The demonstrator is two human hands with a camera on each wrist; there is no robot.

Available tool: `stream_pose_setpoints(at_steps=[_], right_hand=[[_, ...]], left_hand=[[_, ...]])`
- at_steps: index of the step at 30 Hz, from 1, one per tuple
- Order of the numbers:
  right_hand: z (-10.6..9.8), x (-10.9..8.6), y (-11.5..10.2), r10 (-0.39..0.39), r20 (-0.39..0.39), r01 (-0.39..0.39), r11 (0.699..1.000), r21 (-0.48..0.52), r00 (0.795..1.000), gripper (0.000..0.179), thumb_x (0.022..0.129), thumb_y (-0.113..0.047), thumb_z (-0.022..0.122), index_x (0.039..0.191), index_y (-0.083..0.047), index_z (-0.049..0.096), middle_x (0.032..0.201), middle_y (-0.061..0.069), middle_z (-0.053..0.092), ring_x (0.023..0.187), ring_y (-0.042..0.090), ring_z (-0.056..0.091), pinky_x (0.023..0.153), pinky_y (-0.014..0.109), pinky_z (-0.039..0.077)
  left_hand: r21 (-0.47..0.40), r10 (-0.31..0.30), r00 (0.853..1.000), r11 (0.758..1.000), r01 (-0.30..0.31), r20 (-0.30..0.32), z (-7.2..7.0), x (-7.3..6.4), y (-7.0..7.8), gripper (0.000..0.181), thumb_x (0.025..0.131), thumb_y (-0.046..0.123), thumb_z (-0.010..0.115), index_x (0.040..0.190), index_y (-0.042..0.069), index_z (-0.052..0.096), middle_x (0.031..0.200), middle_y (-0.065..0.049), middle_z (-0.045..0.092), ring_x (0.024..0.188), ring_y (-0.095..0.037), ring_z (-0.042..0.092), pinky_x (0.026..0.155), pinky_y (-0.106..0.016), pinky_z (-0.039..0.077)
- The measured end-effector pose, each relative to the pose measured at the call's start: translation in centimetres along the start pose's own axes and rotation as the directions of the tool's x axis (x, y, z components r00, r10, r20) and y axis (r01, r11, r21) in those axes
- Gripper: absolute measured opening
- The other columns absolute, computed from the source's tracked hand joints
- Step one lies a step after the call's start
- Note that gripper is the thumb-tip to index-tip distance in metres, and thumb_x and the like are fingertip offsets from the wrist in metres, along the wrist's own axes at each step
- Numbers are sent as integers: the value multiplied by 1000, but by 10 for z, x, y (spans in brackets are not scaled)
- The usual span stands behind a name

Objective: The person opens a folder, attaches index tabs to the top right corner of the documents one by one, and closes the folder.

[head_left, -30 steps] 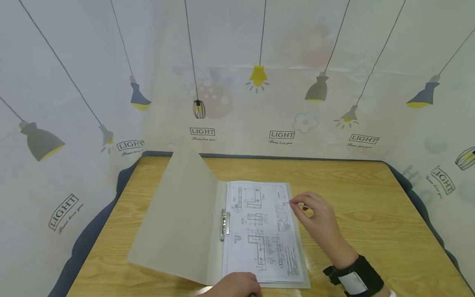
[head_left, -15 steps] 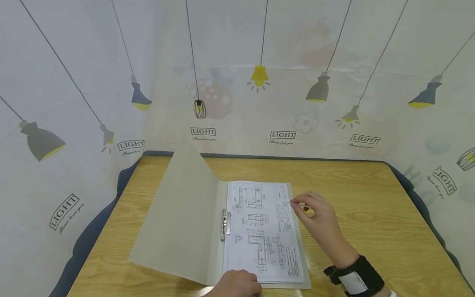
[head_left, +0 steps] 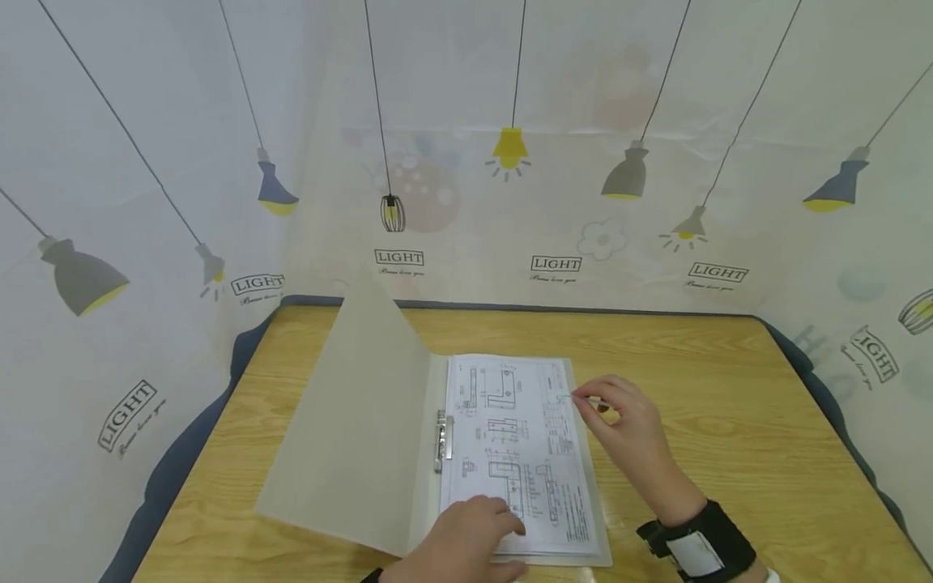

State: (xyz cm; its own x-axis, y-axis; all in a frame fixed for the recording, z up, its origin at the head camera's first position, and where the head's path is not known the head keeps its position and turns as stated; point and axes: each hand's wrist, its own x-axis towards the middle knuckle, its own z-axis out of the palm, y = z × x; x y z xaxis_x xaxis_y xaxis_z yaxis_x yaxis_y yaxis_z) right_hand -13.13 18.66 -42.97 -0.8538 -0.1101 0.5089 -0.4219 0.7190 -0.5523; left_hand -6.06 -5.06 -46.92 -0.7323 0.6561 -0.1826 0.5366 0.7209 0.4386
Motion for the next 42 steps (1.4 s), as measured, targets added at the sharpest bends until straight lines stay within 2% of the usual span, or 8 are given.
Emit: stream_pose_setpoints(at_steps=[4, 8, 16, 22, 27, 36, 39, 42], right_hand=[[1, 0, 2, -11, -4, 11, 1000, 23, 1000, 11, 81, -8, 74, 90, -14, 71, 91, -6, 65, 82, 12, 58, 64, 21, 51], [1, 0, 2, -9, 7, 9, 1000, 19, 1000, 11, 81, -8, 73, 91, -13, 71, 92, -5, 65, 84, 14, 59, 67, 25, 52], [2, -5, 3, 31, 59, -30, 999, -26, 998, 11, 82, -11, 73, 92, -15, 71, 95, -7, 64, 83, 9, 57, 66, 23, 50], [5, -7, 3, 62, 105, -60, 998, -19, 993, 12, 85, -11, 70, 94, -18, 71, 97, -8, 63, 79, 6, 51, 65, 27, 50], [5, -9, 7, 97, 138, -96, 995, -19, 986, 14, 88, -10, 66, 99, -17, 72, 102, -6, 66, 83, 6, 56, 67, 25, 50], [10, -7, 25, 180, 215, -197, 978, 61, 960, 19, 92, -10, 60, 107, -14, 72, 106, -1, 67, 87, 12, 57, 67, 22, 48], [13, -4, 37, 228, 255, -264, 957, 118, 940, 21, 94, -14, 58, 110, -15, 71, 109, 1, 66, 92, 15, 58, 72, 23, 49], [16, -1, 45, 288, 310, -351, 920, 172, 906, 23, 96, -20, 56, 114, -17, 68, 114, 4, 64, 98, 19, 58, 77, 29, 52]], left_hand=[[12, -16, 986, 1000, 18, -165, -15, 9, -1, 48, 84, 46, 67, 124, 21, 60, 117, 6, 60, 110, -12, 54, 93, -34, 48], [34, -92, 960, 994, 105, -266, -25, 22, -11, 64, 83, 46, 68, 137, 18, 48, 133, -2, 52, 126, -22, 46, 102, -45, 41], [44, -329, 884, 931, 363, -331, -24, 43, -45, 73, 82, 45, 70, 141, 13, 44, 146, -14, 40, 138, -39, 28, 106, -58, 30], [140, -433, 844, 858, 493, -317, -14, 48, -67, 70, 81, 52, 67, 142, 24, 45, 151, -14, 34, 140, -48, 14, 107, -67, 11], [108, -491, 835, 843, 527, -247, -10, 47, -76, 71, 81, 51, 68, 143, 28, 43, 154, -12, 28, 140, -52, 7, 105, -72, 6], [54, -512, 836, 846, 531, -196, -12, 47, -81, 73, 79, 55, 68, 142, 29, 44, 153, -8, 32, 137, -56, 11, 96, -79, 16], [50, -511, 838, 847, 528, -192, -12, 48, -83, 73, 79, 55, 68, 142, 30, 43, 153, -8, 32, 137, -56, 11, 96, -79, 16], [55, -508, 840, 849, 526, -187, -11, 49, -85, 73, 78, 55, 68, 142, 29, 44, 152, -9, 33, 136, -57, 11, 95, -80, 16]])
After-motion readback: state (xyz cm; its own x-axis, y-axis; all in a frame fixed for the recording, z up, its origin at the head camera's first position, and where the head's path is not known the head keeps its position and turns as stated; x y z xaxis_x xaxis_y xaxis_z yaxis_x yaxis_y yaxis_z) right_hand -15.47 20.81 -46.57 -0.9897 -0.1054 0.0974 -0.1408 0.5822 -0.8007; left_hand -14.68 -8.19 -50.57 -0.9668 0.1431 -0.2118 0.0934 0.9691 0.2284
